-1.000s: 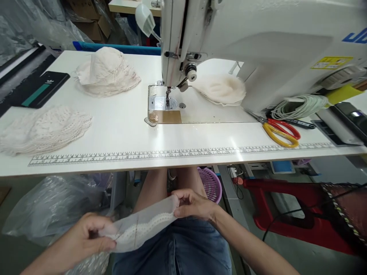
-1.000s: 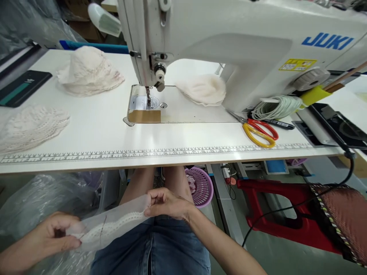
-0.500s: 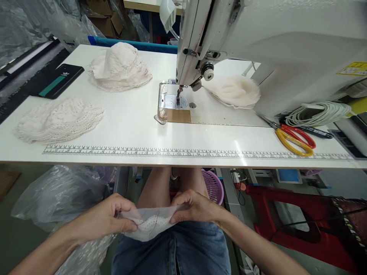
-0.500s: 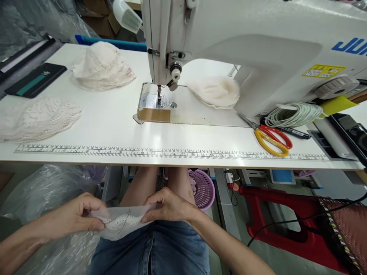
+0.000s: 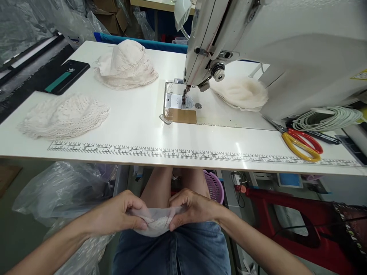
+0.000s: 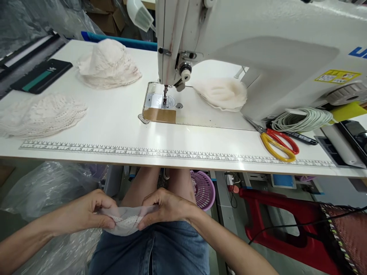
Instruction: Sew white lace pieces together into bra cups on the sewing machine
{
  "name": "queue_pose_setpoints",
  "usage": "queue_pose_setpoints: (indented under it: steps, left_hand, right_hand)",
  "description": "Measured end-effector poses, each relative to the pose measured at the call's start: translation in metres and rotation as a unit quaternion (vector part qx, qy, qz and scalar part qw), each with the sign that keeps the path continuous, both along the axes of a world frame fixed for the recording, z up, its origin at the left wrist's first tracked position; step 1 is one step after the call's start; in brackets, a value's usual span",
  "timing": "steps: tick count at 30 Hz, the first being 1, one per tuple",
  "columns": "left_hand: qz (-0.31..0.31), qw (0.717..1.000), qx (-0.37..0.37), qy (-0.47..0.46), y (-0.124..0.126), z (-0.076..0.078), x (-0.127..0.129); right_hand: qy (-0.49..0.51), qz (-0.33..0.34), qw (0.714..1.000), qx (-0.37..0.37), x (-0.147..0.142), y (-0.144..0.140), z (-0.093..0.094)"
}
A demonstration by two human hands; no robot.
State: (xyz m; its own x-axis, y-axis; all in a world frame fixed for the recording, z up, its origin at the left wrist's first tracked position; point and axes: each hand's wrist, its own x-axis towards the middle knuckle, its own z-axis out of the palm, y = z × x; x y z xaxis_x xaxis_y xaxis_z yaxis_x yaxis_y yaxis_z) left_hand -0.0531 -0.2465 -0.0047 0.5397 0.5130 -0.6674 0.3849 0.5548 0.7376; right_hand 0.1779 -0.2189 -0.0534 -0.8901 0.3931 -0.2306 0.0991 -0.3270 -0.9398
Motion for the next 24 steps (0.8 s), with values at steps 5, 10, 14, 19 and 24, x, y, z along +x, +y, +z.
queue_pose_setpoints:
  steps: [5,10,14,19,24]
  left_hand:
    - [0.003,1.0,-0.016,-0.002,0.001,-0.006,0.001]
    - [0.015,1.0,-0.021,0.0,0.002,-0.011,0.002]
    - [0.034,0.999,-0.038,0.004,0.003,-0.014,0.008]
    - [0.043,0.999,-0.031,0.002,0.004,-0.018,0.01]
    - [0.317,0.941,-0.117,-0.025,0.0,-0.029,0.019]
  right_hand:
    - [-0.007,0.009,1.0,-0.004,-0.001,0.004,0.005]
    - [-0.004,0.007,1.0,0.011,0.002,0.005,0.001]
    - [0.0,0.009,0.998,0.06,0.003,0.006,-0.003]
    - [-0.044,0.02,0.987,0.154,0.005,0.01,-0.002]
    - [-0.198,-0.146,0.873,0.422,-0.012,-0.016,0.011]
